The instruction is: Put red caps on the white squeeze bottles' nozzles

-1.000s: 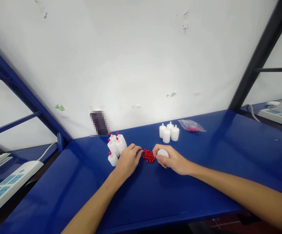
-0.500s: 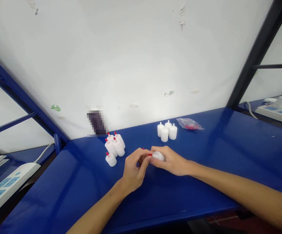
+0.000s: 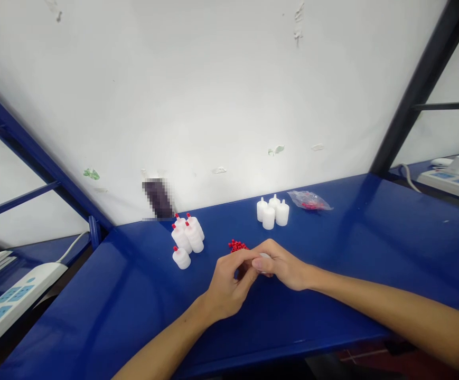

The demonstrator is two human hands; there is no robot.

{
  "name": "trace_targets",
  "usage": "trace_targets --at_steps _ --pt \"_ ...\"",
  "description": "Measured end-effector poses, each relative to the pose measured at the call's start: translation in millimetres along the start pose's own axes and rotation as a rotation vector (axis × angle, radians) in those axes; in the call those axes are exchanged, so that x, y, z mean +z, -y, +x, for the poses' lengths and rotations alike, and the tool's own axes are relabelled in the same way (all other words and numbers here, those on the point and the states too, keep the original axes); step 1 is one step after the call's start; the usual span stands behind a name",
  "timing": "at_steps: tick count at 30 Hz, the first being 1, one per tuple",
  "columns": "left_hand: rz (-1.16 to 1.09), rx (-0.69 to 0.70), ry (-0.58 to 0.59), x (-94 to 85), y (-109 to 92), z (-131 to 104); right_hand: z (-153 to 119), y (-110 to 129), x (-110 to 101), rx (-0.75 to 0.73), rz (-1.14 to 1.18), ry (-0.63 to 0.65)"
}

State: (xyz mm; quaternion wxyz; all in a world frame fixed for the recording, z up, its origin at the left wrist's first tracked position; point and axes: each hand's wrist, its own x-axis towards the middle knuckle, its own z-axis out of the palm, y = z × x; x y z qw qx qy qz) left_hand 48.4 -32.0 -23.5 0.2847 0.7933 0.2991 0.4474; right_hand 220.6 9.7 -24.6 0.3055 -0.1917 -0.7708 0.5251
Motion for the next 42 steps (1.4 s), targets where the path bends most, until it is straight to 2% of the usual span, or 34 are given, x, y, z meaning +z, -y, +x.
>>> trace_targets --at_steps 3,5,6,8,10,11,12,14,16,19,21,26,30,34,38,42 --pt "0.059 0.032 -0.001 0.7 -1.4 -0.4 -0.5 2.8 0.5 -0.018 -0.023 -0.016" --pt "0.112 0.049 -0.027 -6.6 -1.5 -0.1 -0.3 2.2 -0.4 -0.005 -0.043 -0.022" --pt "0.139 0.055 -0.08 -14.4 -1.5 0.4 0.0 0.9 -1.1 0.003 -0.046 -0.026" --pt "0.204 0.057 -0.28 -39.3 -1.4 1.2 1.0 -2.9 -2.7 0.017 -0.045 -0.05" --pt "0.313 0.054 -0.553 -72.7 -0.9 0.2 2.3 -7.1 -4.0 0.033 -0.044 -0.103" --pt "0.39 0.032 -0.641 -90.0 -0.1 -1.6 2.9 -8.7 -4.3 0.05 -0.054 -0.137" --pt "0.464 -0.01 -0.671 -106.0 1.2 -4.5 3.4 -9.8 -4.3 0.071 -0.073 -0.172" --pt "0.611 -0.145 -0.609 -130.0 5.1 -13.4 3.6 -10.6 -3.7 0.112 -0.125 -0.224" --pt "0.748 -0.239 -0.499 -141.0 10.4 -24.8 2.6 -10.0 -2.9 0.116 -0.193 -0.244" --pt "0.86 -0.306 -0.363 -140.4 16.7 -39.1 0.2 -9.0 -3.1 -0.011 -0.243 -0.222" --pt "0.866 -0.331 -0.318 -136.9 17.9 -43.2 -0.6 -9.7 -4.3 -0.09 -0.209 -0.204" --pt "0.797 -0.335 -0.405 -134.9 15.5 -39.4 1.4 -15.4 -6.8 -0.047 -0.103 -0.201" --pt "0.807 -0.38 -0.336 -137.4 16.3 -41.0 2.6 -18.3 -7.5 -0.064 -0.134 -0.174" --pt "0.897 -0.426 -0.326 -149.7 13.2 -58.3 2.1 -17.0 -8.1 -0.073 -0.186 -0.157" --pt "1.068 -0.474 -0.147 -163.2 3.0 -85.3 1.6 -13.7 -7.7 -0.061 -0.231 -0.145" --pt "1.164 -0.476 -0.025 -155.8 -6.8 -106.7 1.4 -13.1 -7.3 -0.052 -0.233 -0.158"
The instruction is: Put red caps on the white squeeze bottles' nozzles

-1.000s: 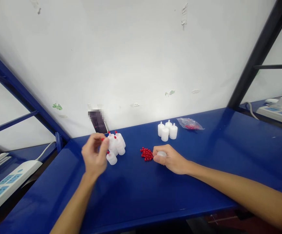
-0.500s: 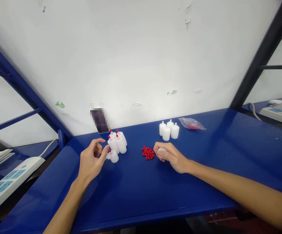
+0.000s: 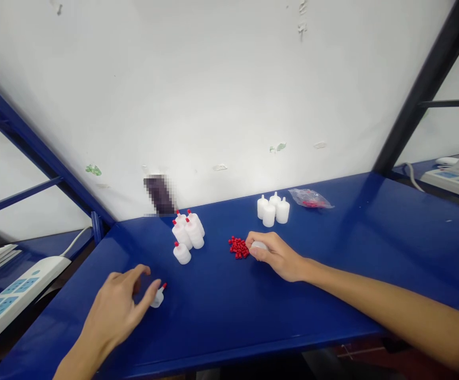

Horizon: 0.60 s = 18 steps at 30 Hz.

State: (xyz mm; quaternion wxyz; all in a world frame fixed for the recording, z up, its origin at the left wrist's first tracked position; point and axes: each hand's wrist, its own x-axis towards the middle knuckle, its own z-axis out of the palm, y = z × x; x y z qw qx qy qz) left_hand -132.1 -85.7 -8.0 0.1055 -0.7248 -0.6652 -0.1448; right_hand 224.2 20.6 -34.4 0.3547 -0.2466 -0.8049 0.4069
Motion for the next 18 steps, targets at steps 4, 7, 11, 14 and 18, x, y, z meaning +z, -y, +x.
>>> trace_targets --at_steps 4,7,11,14,18 --pt "-0.121 0.106 0.094 3.5 -11.0 -9.7 0.5 -0.8 0.7 -0.014 -0.049 -0.036" --pt "-0.397 0.021 -0.004 3.1 -12.0 -0.5 1.0 -0.4 2.4 0.021 -0.088 -0.051" --pt "-0.913 -0.327 -0.327 4.5 -15.0 29.1 1.0 -1.0 4.6 0.129 -0.009 -0.071" --pt "-1.113 -0.389 -0.368 10.3 -26.2 49.2 0.8 -2.0 4.8 0.119 0.036 -0.098" --pt "-1.02 -0.334 -0.312 22.1 -38.2 55.1 1.5 -2.3 4.5 0.13 0.057 -0.098"
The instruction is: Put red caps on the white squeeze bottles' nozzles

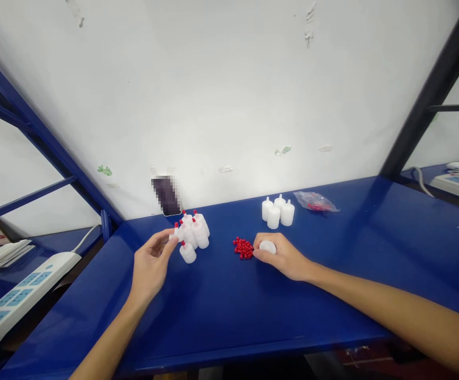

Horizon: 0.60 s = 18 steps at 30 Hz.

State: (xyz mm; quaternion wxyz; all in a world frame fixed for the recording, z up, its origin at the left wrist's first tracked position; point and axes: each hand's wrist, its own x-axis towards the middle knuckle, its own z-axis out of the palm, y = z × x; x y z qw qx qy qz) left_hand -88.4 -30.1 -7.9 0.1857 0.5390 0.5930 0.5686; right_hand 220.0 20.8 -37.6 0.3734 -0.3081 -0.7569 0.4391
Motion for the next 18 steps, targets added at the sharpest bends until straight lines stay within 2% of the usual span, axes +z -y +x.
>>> trace_targets --at_steps 5,8,12,18 --pt "0.113 0.048 0.052 1.3 20.5 -9.2 0.8 0.8 -0.5 0.06 0.066 0.054" --pt "0.108 0.039 0.087 0.3 27.3 -11.5 0.4 1.0 -1.4 0.087 0.097 0.093" --pt "0.105 0.028 0.108 0.0 24.8 -12.2 -0.8 0.0 -2.2 0.091 0.092 0.117" --pt "0.252 0.079 0.102 -2.5 19.6 -6.2 -0.6 1.7 -2.4 0.056 0.085 0.136"
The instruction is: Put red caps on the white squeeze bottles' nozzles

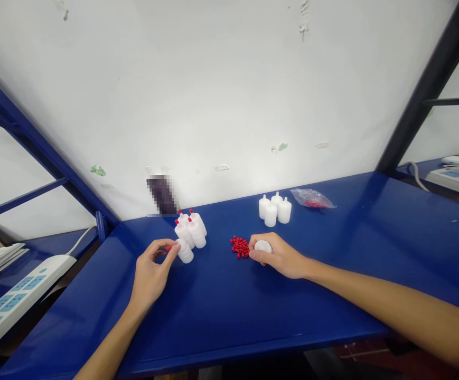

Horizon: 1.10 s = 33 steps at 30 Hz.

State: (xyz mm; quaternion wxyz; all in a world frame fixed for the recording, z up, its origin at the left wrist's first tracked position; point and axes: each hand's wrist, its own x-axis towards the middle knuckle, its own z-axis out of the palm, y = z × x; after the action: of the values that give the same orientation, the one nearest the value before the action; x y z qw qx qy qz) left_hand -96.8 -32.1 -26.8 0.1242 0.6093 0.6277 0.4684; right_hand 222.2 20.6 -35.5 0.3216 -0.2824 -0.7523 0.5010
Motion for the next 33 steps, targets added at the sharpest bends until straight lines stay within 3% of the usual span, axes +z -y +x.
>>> trace_targets --at_steps 6,10,13,17,20,24,27,30,33 --pt "0.151 0.126 -0.046 -7.5 -10.6 13.3 0.0 2.9 -0.7 -0.018 -0.016 0.009" --pt "0.318 0.234 0.018 -9.0 -20.6 21.7 -0.6 4.0 -0.6 -0.012 -0.02 0.007" --pt "0.38 0.242 0.042 -8.9 -23.9 26.2 -0.4 3.3 -0.8 -0.014 -0.021 0.004" --pt "0.357 0.264 -0.031 -13.0 -25.7 24.6 0.2 1.6 -0.2 -0.015 -0.035 -0.038" --pt "0.228 0.454 -0.073 -12.1 -30.0 14.3 0.7 1.8 0.8 -0.011 -0.066 -0.109" --pt "-0.004 0.766 0.112 12.2 -39.6 -2.1 2.4 2.2 0.3 -0.014 -0.174 -0.21" --pt "0.054 0.86 0.304 41.2 -45.8 -1.9 3.6 0.8 -2.5 -0.036 -0.252 -0.258" --pt "0.22 0.756 0.455 67.0 -49.6 9.4 3.8 -0.8 -6.1 -0.052 -0.306 -0.263" --pt "0.372 0.555 0.449 85.2 -49.9 19.9 3.4 -1.0 -9.1 -0.069 -0.371 -0.266"
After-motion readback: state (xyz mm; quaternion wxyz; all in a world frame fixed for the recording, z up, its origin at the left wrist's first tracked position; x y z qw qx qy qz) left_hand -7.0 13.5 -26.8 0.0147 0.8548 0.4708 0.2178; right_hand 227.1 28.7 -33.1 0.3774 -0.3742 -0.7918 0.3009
